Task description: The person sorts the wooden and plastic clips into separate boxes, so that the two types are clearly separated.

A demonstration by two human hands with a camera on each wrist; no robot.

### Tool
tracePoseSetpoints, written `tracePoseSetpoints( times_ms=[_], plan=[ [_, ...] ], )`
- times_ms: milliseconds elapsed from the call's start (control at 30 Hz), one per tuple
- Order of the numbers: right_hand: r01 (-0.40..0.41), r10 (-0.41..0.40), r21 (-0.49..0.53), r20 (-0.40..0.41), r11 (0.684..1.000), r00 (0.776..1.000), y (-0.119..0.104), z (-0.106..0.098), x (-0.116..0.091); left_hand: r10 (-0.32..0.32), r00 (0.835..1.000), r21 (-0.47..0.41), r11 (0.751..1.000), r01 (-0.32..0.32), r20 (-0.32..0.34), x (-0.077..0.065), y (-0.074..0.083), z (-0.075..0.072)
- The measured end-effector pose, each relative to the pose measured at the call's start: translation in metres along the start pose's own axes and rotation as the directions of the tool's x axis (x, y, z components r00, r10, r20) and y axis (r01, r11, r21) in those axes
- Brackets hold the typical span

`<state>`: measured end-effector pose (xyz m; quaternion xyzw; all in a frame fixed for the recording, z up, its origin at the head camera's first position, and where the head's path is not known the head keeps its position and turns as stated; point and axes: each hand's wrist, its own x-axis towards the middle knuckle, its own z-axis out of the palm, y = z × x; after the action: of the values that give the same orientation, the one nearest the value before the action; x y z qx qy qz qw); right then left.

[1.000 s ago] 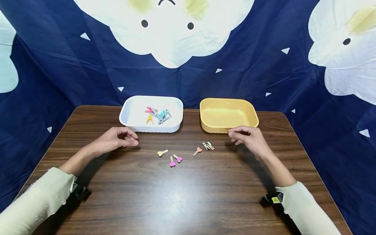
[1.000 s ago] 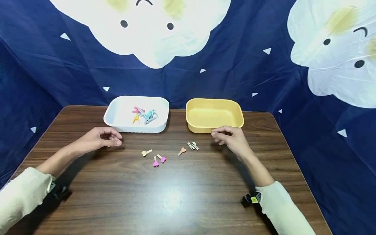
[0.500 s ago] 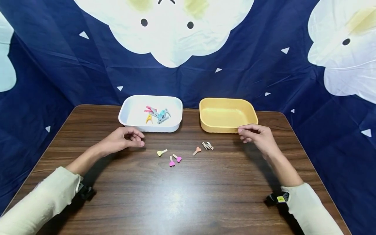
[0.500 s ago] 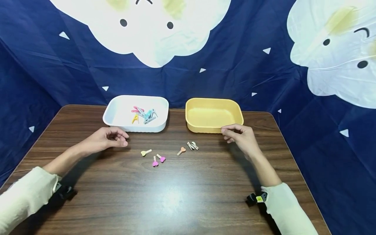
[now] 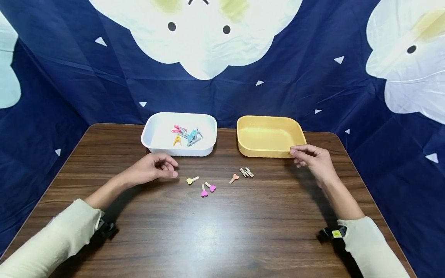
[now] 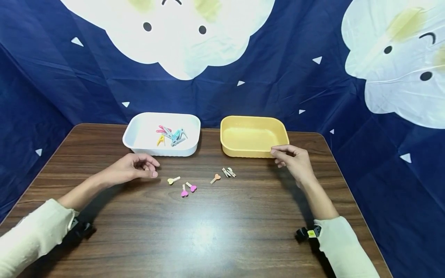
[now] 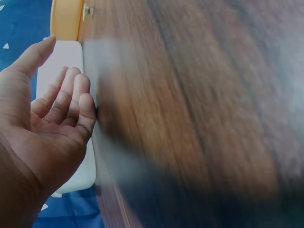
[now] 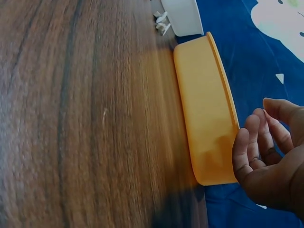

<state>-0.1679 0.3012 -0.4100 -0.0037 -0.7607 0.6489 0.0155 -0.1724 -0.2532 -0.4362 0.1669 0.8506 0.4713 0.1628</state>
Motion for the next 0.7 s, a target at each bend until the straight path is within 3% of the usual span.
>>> tracePoseSetpoints(
  times_ms=[267, 700],
  plan=[
    [-0.013, 0.013, 0.001, -0.047, 1.0, 0.999, 0.007, -0.009, 0.006, 0.012, 1.0, -0.008, 1.0, -0.012, 0.028, 0.004, 0.004, 0.006],
    [-0.039, 0.039, 0.0, -0.1, 0.999, 0.994, 0.018, -0.022, 0.016, 0.028, 0.999, -0.038, 0.999, -0.028, 0.019, 0.007, 0.009, 0.017]
  ],
)
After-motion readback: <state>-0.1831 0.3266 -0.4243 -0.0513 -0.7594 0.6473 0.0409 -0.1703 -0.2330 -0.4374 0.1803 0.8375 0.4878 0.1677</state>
